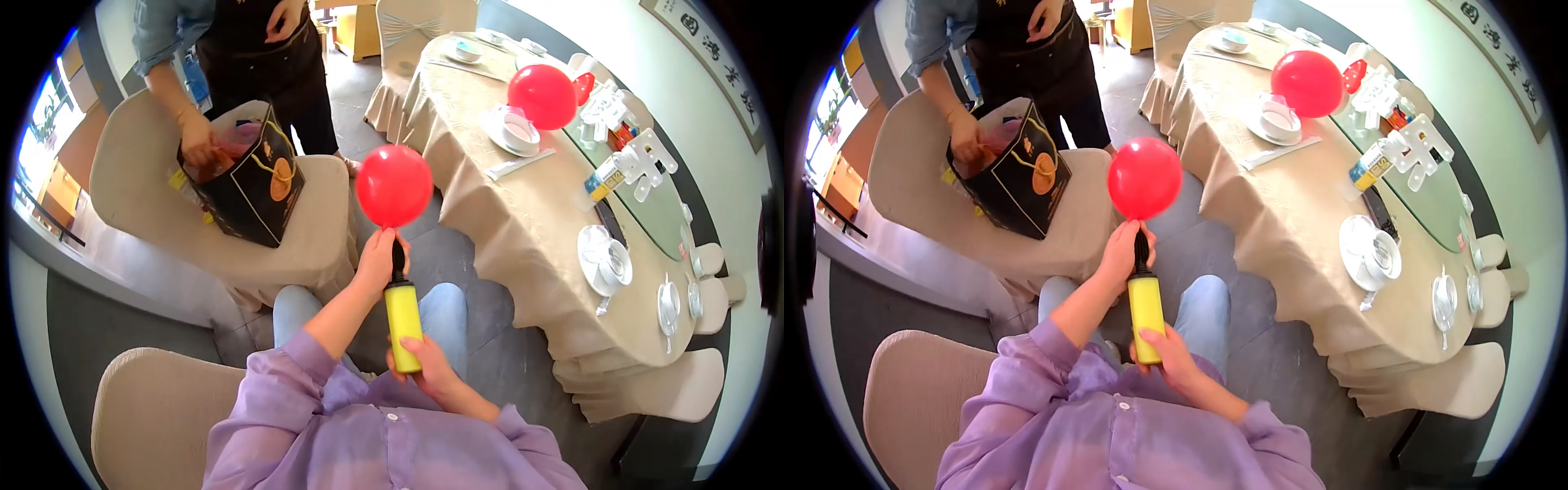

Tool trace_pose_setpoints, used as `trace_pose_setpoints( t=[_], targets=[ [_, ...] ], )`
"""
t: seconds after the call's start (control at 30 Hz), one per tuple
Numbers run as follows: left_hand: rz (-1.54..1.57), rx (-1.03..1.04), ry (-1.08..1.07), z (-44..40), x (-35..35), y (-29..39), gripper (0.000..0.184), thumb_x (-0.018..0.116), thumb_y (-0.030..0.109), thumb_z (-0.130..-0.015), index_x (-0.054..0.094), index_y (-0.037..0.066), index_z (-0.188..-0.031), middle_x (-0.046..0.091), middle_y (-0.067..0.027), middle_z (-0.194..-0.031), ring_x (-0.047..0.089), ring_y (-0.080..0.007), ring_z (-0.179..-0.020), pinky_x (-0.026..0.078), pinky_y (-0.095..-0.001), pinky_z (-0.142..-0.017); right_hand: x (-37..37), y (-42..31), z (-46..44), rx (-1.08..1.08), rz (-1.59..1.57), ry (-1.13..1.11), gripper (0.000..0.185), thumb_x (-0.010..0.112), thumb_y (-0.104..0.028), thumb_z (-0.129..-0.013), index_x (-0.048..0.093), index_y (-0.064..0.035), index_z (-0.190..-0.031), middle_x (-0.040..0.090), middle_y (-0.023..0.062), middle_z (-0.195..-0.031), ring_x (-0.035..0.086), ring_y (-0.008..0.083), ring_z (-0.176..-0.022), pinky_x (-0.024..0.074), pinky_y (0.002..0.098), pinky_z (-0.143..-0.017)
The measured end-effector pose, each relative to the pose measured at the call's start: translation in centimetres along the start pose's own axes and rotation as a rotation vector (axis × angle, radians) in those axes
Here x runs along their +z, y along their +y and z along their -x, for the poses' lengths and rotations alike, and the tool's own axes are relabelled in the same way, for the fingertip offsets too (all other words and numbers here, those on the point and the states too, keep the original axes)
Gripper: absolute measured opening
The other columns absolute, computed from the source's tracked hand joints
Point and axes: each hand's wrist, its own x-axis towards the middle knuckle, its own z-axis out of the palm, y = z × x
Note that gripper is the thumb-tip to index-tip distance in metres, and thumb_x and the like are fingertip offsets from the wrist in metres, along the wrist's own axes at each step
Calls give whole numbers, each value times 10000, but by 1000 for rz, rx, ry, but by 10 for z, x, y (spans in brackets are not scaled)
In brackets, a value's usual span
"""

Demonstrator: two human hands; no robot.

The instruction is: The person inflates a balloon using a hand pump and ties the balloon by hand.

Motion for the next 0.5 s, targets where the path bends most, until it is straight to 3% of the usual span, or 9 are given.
trace_pose_setpoints(
  t=[0.1,0.13,0.23,0.3,0.33,0.4,0.5],
  targets=[
    [-50,20,8,-12,-17,12,156,362,214,-852,415,72,-818,499,-93,-628,458,-190,-385,345,-290,-355,14,-8,-4,28,-40,3,381,508,-319,-784,433,-22,-1011,518,106,-678,469,163,-509,378,265,-470],
    [-192,42,-10,-16,-23,20,155,346,211,-847,414,75,-816,496,-83,-626,455,-181,-385,343,-290,-353,15,-6,4,24,-47,0,381,508,-319,-784,433,-22,-1011,518,106,-678,469,163,-509,378,265,-470],
    [-88,127,38,-35,-36,34,151,352,217,-833,423,88,-797,501,-77,-613,459,-175,-389,343,-288,-359,13,3,38,87,-8,-99,248,501,-258,-817,442,-34,-906,535,103,-684,483,142,-493,392,263,-447],
    [-97,70,43,-32,-38,22,153,355,217,-834,425,88,-791,504,-80,-613,460,-178,-391,347,-289,-363,14,6,48,143,-42,113,239,502,-252,-815,439,-34,-890,532,107,-681,479,144,-489,390,264,-443],
    [-105,6,39,-26,-33,13,156,357,217,-835,428,87,-786,507,-83,-612,461,-180,-393,350,-291,-366,11,7,41,148,-39,112,239,502,-252,-815,439,-34,-890,532,107,-681,479,144,-489,390,264,-443],
    [-121,29,-17,-12,-14,-4,171,373,237,-837,426,78,-801,514,-94,-622,472,-185,-398,345,-278,-362,1,7,10,-5,-50,-5,238,504,-243,-811,438,-32,-898,532,103,-682,484,145,-502,396,262,-460],
    [-114,21,-21,-9,-13,6,167,365,234,-841,424,81,-810,519,-88,-628,478,-184,-401,341,-274,-360,10,-2,4,6,-75,1,244,507,-241,-809,434,-30,-906,532,102,-683,491,147,-521,400,260,-473]
  ],
)
